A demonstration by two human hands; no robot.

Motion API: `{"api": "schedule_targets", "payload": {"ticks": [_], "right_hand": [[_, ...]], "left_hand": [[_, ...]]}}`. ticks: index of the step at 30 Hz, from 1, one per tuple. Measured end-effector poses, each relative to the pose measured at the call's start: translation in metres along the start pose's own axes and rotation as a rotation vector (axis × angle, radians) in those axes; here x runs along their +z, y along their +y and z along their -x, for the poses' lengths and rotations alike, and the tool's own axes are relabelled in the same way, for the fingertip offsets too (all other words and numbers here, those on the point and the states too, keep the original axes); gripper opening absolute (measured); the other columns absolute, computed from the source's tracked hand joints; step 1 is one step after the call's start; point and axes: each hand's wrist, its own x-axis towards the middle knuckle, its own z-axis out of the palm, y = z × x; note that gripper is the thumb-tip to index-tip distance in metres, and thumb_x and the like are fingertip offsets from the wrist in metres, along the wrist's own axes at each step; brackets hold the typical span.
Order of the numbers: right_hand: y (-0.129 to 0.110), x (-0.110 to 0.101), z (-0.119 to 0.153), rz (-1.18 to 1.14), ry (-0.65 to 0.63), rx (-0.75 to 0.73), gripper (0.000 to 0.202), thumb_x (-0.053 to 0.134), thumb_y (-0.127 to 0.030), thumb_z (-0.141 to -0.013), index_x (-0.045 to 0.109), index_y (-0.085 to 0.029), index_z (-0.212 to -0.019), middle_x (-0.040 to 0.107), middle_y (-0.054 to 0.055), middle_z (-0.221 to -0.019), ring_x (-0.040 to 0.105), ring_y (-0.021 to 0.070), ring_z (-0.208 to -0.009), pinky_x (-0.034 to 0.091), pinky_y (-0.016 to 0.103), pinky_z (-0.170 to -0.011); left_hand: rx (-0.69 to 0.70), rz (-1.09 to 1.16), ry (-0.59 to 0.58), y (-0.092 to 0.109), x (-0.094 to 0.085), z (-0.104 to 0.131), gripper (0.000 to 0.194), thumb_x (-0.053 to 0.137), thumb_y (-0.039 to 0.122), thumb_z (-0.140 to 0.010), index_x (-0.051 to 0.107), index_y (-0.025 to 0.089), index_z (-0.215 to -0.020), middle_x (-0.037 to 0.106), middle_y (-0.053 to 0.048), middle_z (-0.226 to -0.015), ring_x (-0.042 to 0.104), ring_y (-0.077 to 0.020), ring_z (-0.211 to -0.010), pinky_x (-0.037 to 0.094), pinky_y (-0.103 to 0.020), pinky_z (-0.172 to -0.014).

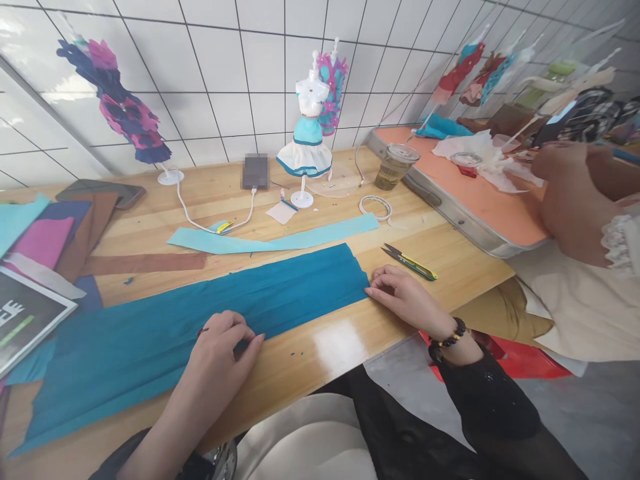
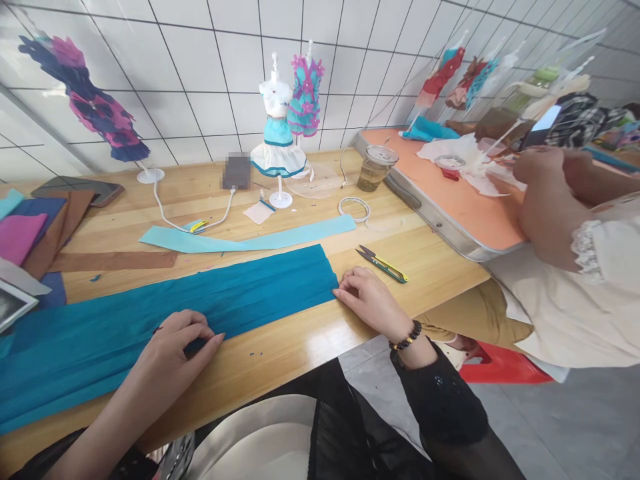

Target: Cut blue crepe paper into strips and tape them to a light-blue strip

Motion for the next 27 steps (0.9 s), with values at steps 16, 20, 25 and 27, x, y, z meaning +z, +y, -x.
{"api": "schedule_targets", "payload": {"ticks": [16,20,25,27], "right_hand": [[0.0021,-0.0029,-0.0017,-0.005,-0.028,0.0,0.027,0.05,-0.035,-0.084,0.055,-0.02,-0.063,0.059,0.005,-0.079,0.055,0.019,-0.079,0.044,0.035,-0.073],[0.0014,-0.0036,-0.0025,0.003,-0.042,0.002,0.027,0.051,-0.035,-0.084,0.056,-0.019,-0.063,0.059,0.005,-0.079,0.055,0.0185,-0.08,0.044,0.035,-0.074],[0.0003,-0.0035,-0.0038,0.003,-0.046,-0.001,0.029,0.051,-0.036,-0.083,0.053,-0.019,-0.059,0.059,0.005,-0.077,0.055,0.0179,-0.077,0.044,0.034,-0.073],[-0.0002,-0.0036,-0.0041,0.006,-0.047,0.008,0.03,0.052,-0.035,-0.083,0.051,-0.019,-0.058,0.059,0.004,-0.077,0.054,0.0176,-0.077,0.044,0.034,-0.073]], "left_hand": [[0.031,-0.042,0.034,0.0007,0.0015,0.0004,0.027,0.046,0.032,-0.084,0.058,0.019,-0.063,0.055,-0.005,-0.079,0.05,-0.0181,-0.077,0.038,-0.033,-0.068],[0.051,-0.076,0.039,-0.0011,0.0025,0.0009,0.028,0.046,0.033,-0.084,0.058,0.019,-0.064,0.055,-0.005,-0.078,0.05,-0.0176,-0.076,0.038,-0.032,-0.068],[0.061,-0.084,0.041,-0.0033,0.0038,0.0007,0.027,0.047,0.033,-0.083,0.056,0.019,-0.063,0.054,-0.004,-0.078,0.05,-0.0182,-0.076,0.037,-0.033,-0.068],[0.064,-0.079,0.047,-0.0035,0.0041,0.0004,0.027,0.047,0.033,-0.083,0.055,0.019,-0.062,0.054,-0.004,-0.077,0.049,-0.0182,-0.076,0.037,-0.033,-0.068]]}}
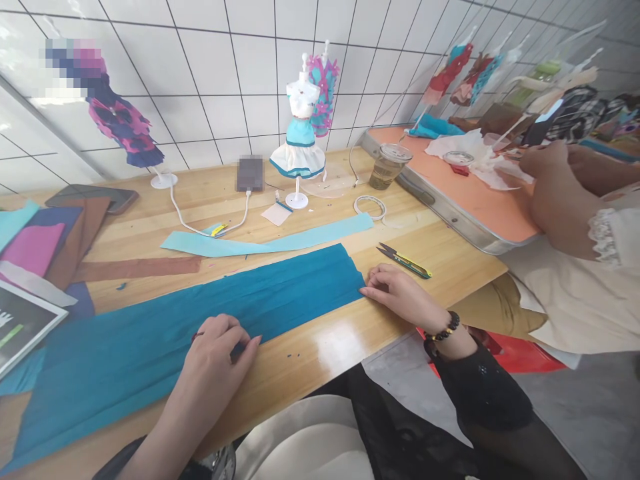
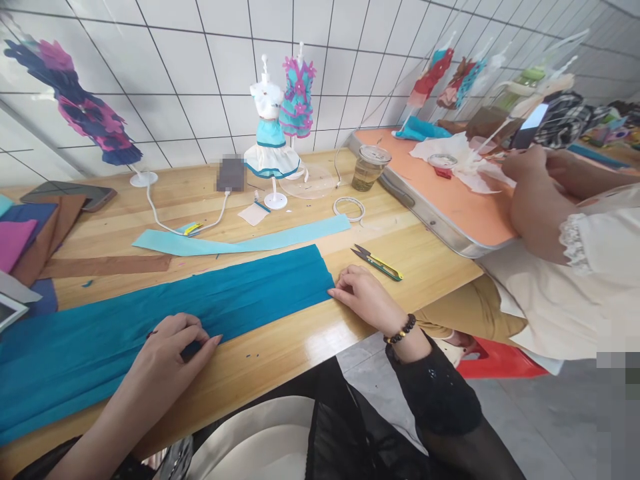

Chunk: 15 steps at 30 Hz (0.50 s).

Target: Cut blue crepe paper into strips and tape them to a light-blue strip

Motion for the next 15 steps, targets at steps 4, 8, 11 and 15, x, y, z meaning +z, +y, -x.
{"api": "schedule_targets", "payload": {"ticks": [4,8,11,15], "right_hand": [[-0.0014,-0.0007,0.0001,0.003,0.0,0.002,0.029,0.052,-0.035,-0.083,0.051,-0.019,-0.059,0.058,0.004,-0.077,0.054,0.0178,-0.077,0.044,0.035,-0.073],[-0.0024,-0.0013,0.0001,-0.007,-0.012,0.018,0.028,0.052,-0.034,-0.083,0.05,-0.019,-0.059,0.058,0.004,-0.078,0.054,0.0178,-0.078,0.044,0.035,-0.074],[-0.002,-0.0011,-0.0001,-0.015,-0.019,0.019,0.028,0.051,-0.034,-0.083,0.051,-0.019,-0.059,0.058,0.004,-0.078,0.054,0.018,-0.077,0.044,0.035,-0.074],[-0.0012,-0.0006,-0.0005,-0.018,-0.019,0.027,0.029,0.052,-0.035,-0.083,0.05,-0.019,-0.058,0.058,0.005,-0.077,0.055,0.0185,-0.077,0.043,0.035,-0.074]], "left_hand": [[-0.011,0.004,0.006,0.0009,0.0001,-0.0003,0.027,0.048,0.034,-0.083,0.055,0.019,-0.061,0.053,-0.004,-0.077,0.049,-0.0181,-0.076,0.036,-0.032,-0.067],[-0.024,0.006,0.001,0.0025,-0.0001,-0.0002,0.026,0.048,0.032,-0.082,0.054,0.018,-0.06,0.053,-0.004,-0.077,0.049,-0.0183,-0.076,0.036,-0.032,-0.067],[-0.033,0.009,-0.007,0.0031,-0.001,-0.0001,0.026,0.048,0.032,-0.082,0.054,0.018,-0.06,0.053,-0.004,-0.078,0.049,-0.0185,-0.077,0.036,-0.032,-0.067],[-0.042,0.02,-0.021,0.003,-0.0022,0.0002,0.026,0.047,0.032,-0.082,0.054,0.018,-0.061,0.053,-0.004,-0.077,0.049,-0.0184,-0.077,0.036,-0.033,-0.069]]}}
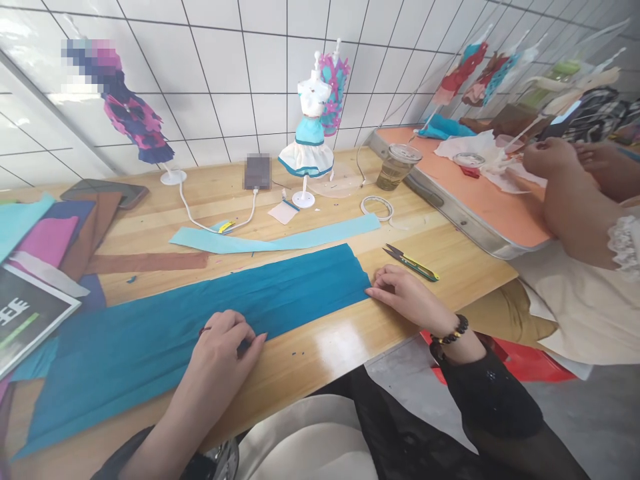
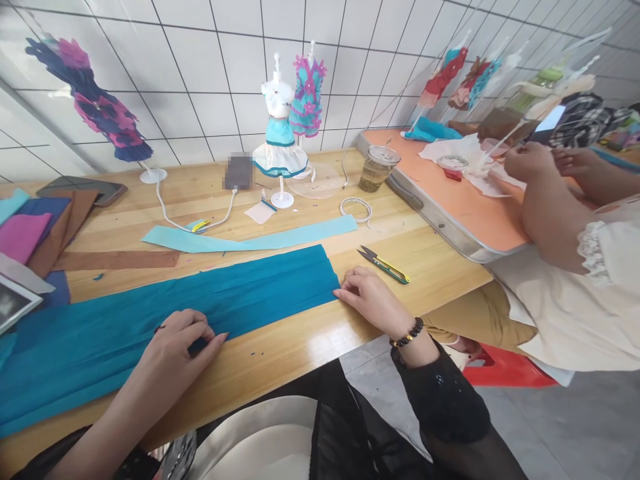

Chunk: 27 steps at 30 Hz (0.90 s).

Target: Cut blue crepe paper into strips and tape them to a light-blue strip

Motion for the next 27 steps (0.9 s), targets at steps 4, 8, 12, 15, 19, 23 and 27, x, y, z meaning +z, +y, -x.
{"api": "schedule_targets", "payload": {"ticks": [4,8,12,15,19,23,27], "right_hand": [[0.0001,-0.0002,-0.0007,-0.017,-0.015,0.018,0.029,0.053,-0.034,-0.082,0.05,-0.019,-0.058,0.058,0.004,-0.078,0.055,0.018,-0.078,0.043,0.035,-0.076],[-0.0009,-0.0006,-0.001,-0.014,-0.006,0.02,0.029,0.052,-0.034,-0.081,0.05,-0.019,-0.057,0.058,0.004,-0.079,0.055,0.018,-0.078,0.043,0.034,-0.076],[-0.0027,-0.0012,-0.0009,0.016,-0.002,0.011,0.028,0.051,-0.032,-0.082,0.05,-0.019,-0.058,0.058,0.005,-0.078,0.055,0.018,-0.078,0.043,0.034,-0.075],[-0.0039,-0.0017,-0.0014,0.041,-0.02,0.007,0.028,0.05,-0.029,-0.083,0.051,-0.019,-0.058,0.058,0.004,-0.077,0.054,0.0174,-0.077,0.042,0.033,-0.074],[-0.0051,-0.0015,-0.0024,0.076,-0.022,-0.002,0.028,0.05,-0.029,-0.083,0.051,-0.019,-0.057,0.058,0.004,-0.075,0.054,0.0174,-0.077,0.042,0.033,-0.073],[-0.0072,-0.0019,-0.0031,0.111,-0.026,-0.002,0.028,0.05,-0.029,-0.083,0.051,-0.019,-0.058,0.058,0.004,-0.075,0.053,0.0175,-0.076,0.041,0.033,-0.073],[-0.0084,-0.0031,-0.0038,0.114,-0.025,0.001,0.028,0.051,-0.029,-0.083,0.05,-0.019,-0.057,0.058,0.004,-0.074,0.054,0.0171,-0.076,0.042,0.032,-0.072]], "left_hand": [[-0.005,0.012,0.01,-0.0008,0.0003,0.0006,0.026,0.048,0.033,-0.082,0.054,0.018,-0.061,0.053,-0.004,-0.077,0.049,-0.0179,-0.076,0.036,-0.032,-0.07],[0.006,0.007,0.009,-0.0022,0.0018,0.001,0.026,0.048,0.032,-0.082,0.054,0.018,-0.061,0.053,-0.003,-0.078,0.048,-0.0174,-0.076,0.035,-0.031,-0.069],[0.013,-0.002,-0.006,-0.0032,0.0024,0.0012,0.027,0.047,0.033,-0.083,0.055,0.018,-0.061,0.052,-0.004,-0.079,0.047,-0.0177,-0.077,0.034,-0.031,-0.068],[0.018,-0.009,-0.005,-0.0034,0.0023,0.0011,0.027,0.047,0.033,-0.083,0.055,0.018,-0.061,0.052,-0.003,-0.078,0.047,-0.0177,-0.075,0.034,-0.032,-0.068],[0.035,-0.008,0.013,-0.0037,0.003,0.001,0.027,0.047,0.032,-0.083,0.055,0.018,-0.061,0.052,-0.003,-0.077,0.046,-0.0178,-0.076,0.033,-0.031,-0.067],[0.044,-0.016,0.011,-0.0038,0.0035,0.0014,0.026,0.047,0.032,-0.083,0.054,0.018,-0.062,0.052,-0.003,-0.078,0.046,-0.0174,-0.075,0.034,-0.031,-0.068],[0.035,-0.028,0.008,-0.0035,0.0032,0.0021,0.026,0.046,0.032,-0.083,0.053,0.018,-0.062,0.052,-0.003,-0.079,0.047,-0.0175,-0.076,0.034,-0.031,-0.069]]}}
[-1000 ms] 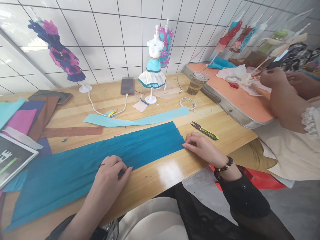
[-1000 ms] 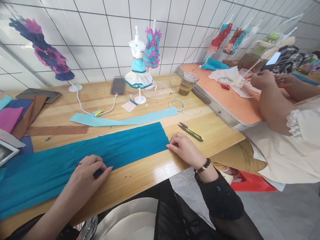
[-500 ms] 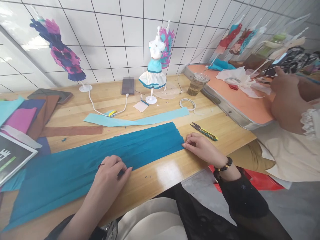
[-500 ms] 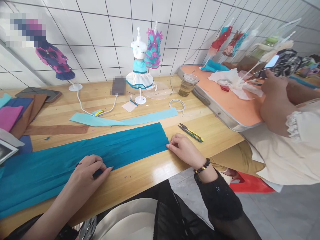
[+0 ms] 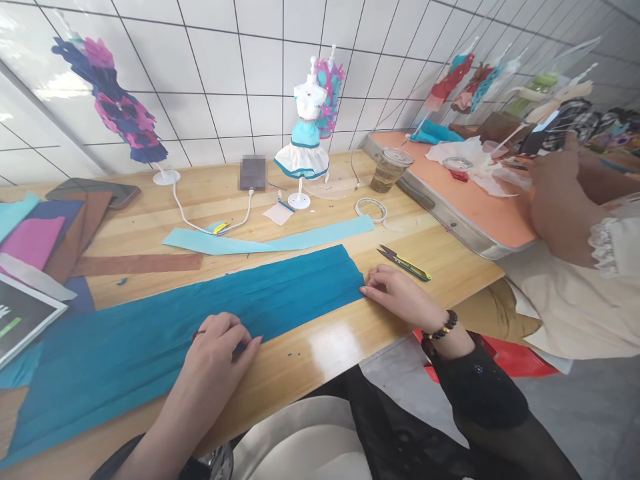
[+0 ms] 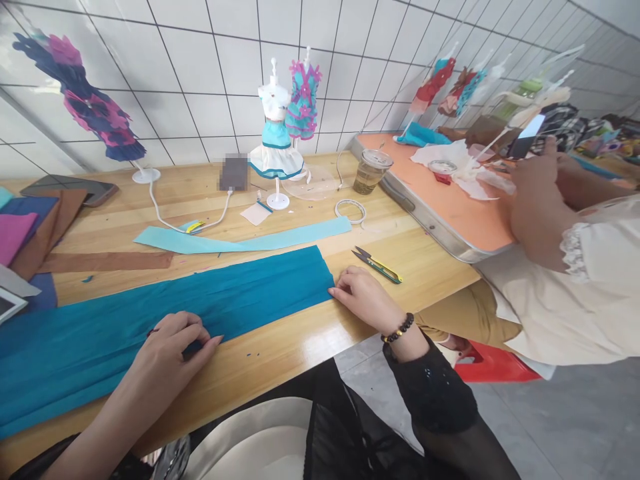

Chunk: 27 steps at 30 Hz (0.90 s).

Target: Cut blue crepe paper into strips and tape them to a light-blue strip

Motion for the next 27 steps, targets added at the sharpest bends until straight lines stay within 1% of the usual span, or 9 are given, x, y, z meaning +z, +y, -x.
{"api": "schedule_targets", "payload": {"ticks": [3,6,11,16,19,21,22,24,27], "right_hand": [[0.001,0.001,0.0,-0.023,0.033,0.044,0.021,0.054,-0.032,-0.081,0.054,-0.019,-0.064,0.058,0.003,-0.077,0.054,0.0166,-0.075,0.042,0.031,-0.07],[0.005,0.006,0.002,-0.025,0.08,0.07,0.016,0.056,-0.033,-0.079,0.055,-0.019,-0.072,0.058,0.003,-0.078,0.054,0.0169,-0.074,0.043,0.031,-0.067],[0.013,0.018,0.007,-0.027,0.183,-0.018,0.012,0.054,-0.031,-0.082,0.053,-0.02,-0.077,0.057,0.004,-0.082,0.053,0.0185,-0.081,0.042,0.033,-0.074],[0.018,0.027,0.013,-0.038,0.253,-0.037,0.008,0.048,-0.026,-0.084,0.053,-0.02,-0.084,0.058,0.006,-0.086,0.053,0.0197,-0.084,0.042,0.036,-0.077],[0.019,0.03,0.015,-0.04,0.294,-0.037,0.008,0.047,-0.025,-0.085,0.054,-0.02,-0.086,0.058,0.007,-0.087,0.053,0.0204,-0.085,0.042,0.037,-0.077],[0.018,0.032,0.016,-0.032,0.316,-0.042,0.01,0.046,-0.025,-0.085,0.054,-0.02,-0.087,0.059,0.007,-0.088,0.053,0.0208,-0.086,0.043,0.037,-0.078],[0.018,0.032,0.016,-0.027,0.322,-0.043,0.011,0.046,-0.025,-0.085,0.055,-0.02,-0.088,0.059,0.007,-0.088,0.053,0.0209,-0.087,0.043,0.037,-0.078],[0.018,0.033,0.016,-0.018,0.32,-0.041,0.012,0.046,-0.025,-0.085,0.055,-0.02,-0.09,0.059,0.008,-0.089,0.053,0.0213,-0.088,0.043,0.038,-0.079],[0.019,0.033,0.016,-0.014,0.325,-0.039,0.015,0.045,-0.026,-0.085,0.056,-0.019,-0.092,0.059,0.009,-0.09,0.054,0.0224,-0.089,0.044,0.04,-0.079]], "left_hand": [[-0.013,-0.011,-0.011,0.0,0.0,0.001,0.023,0.046,0.033,-0.084,0.053,0.019,-0.067,0.054,-0.003,-0.08,0.048,-0.0185,-0.078,0.035,-0.032,-0.069],[-0.042,-0.03,-0.023,0.001,-0.001,0.002,0.017,0.046,0.034,-0.083,0.054,0.02,-0.077,0.055,-0.003,-0.082,0.048,-0.0198,-0.08,0.035,-0.033,-0.07],[-0.025,-0.038,-0.029,0.002,-0.001,0.003,0.017,0.042,0.032,-0.086,0.055,0.023,-0.093,0.054,-0.005,-0.097,0.047,-0.0219,-0.091,0.036,-0.035,-0.076],[0.002,-0.094,-0.045,0.004,0.0,0.004,0.023,0.039,0.027,-0.087,0.059,0.025,-0.098,0.051,-0.008,-0.106,0.047,-0.0226,-0.094,0.039,-0.037,-0.076],[0.076,-0.142,-0.041,0.003,0.003,0.006,0.035,0.037,0.015,-0.085,0.059,0.031,-0.107,0.048,-0.009,-0.117,0.045,-0.0241,-0.101,0.04,-0.038,-0.077],[0.166,-0.155,-0.015,0.002,0.005,0.006,0.047,0.035,0.007,-0.082,0.057,0.036,-0.112,0.045,-0.007,-0.126,0.043,-0.0247,-0.108,0.04,-0.039,-0.082],[0.212,-0.156,0.006,0.002,0.007,0.006,0.05,0.034,0.005,-0.081,0.056,0.038,-0.112,0.043,-0.006,-0.129,0.041,-0.0249,-0.112,0.039,-0.041,-0.085],[0.279,-0.161,0.045,0.001,0.009,0.006,0.051,0.035,0.004,-0.081,0.058,0.039,-0.109,0.04,-0.003,-0.133,0.035,-0.0258,-0.12,0.036,-0.043,-0.091],[0.318,-0.179,0.082,0.002,0.01,0.004,0.048,0.035,0.003,-0.082,0.06,0.037,-0.105,0.038,-0.003,-0.135,0.03,-0.0275,-0.125,0.033,-0.045,-0.094]]}}
